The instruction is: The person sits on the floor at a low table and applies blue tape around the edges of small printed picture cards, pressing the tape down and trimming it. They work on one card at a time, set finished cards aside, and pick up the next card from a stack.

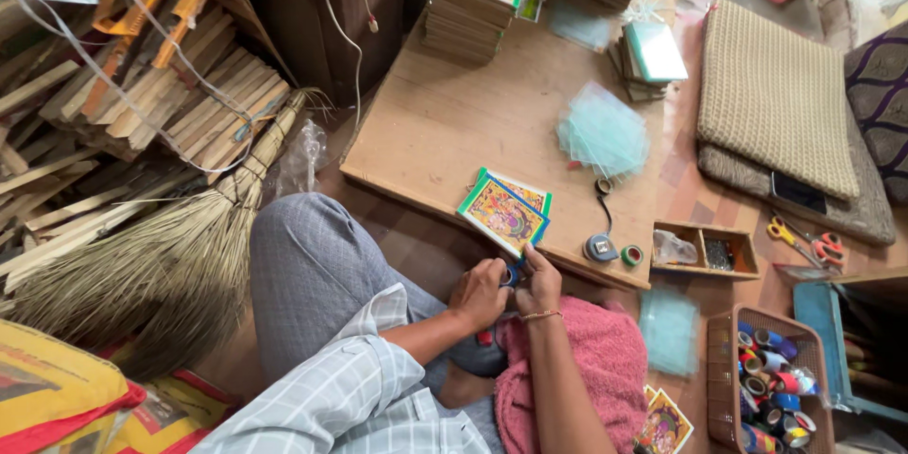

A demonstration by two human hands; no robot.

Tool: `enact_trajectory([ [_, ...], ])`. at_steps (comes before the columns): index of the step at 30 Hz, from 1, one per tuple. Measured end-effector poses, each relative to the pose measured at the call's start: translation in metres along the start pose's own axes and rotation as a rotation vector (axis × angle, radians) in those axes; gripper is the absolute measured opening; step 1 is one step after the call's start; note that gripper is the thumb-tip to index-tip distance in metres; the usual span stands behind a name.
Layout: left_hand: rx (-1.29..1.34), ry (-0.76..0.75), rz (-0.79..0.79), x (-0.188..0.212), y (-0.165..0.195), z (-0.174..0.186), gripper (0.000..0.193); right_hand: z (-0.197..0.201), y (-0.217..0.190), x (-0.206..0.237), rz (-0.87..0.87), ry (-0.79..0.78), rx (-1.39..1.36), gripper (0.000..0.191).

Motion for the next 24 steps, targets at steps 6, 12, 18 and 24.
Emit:
enact_trajectory([
  [6,-0.22,-0.043,-0.191,0.003,0.019,0.014,0.017,0.01,-0.002,-0.006,0.247,0.029,0.102,0.016],
  [12,-0.569,-0.133,-0.261,-0.032,0.007,0.069,0.027,0.018,-0.008,-0.004,0.264,0.045,0.293,0.021],
  [18,-0.439,-0.014,0.046,-0.072,-0.043,0.125,0.036,0.012,-0.018,0.007,0.279,-0.024,0.313,0.023],
  [24,-0.309,0.116,0.212,-0.071,-0.058,0.105,0.025,0.009,-0.028,0.024,0.117,0.036,0.262,0.029],
])
Point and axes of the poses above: each hand's wrist, its own x-axis away from the middle knuckle, its own z-axis out of the back of the hand, y = z × x, the point moved 4 cm from there along -x, towards the middle knuckle, and after that the axes turned 4 degrees about x, right-handed, at the moved point
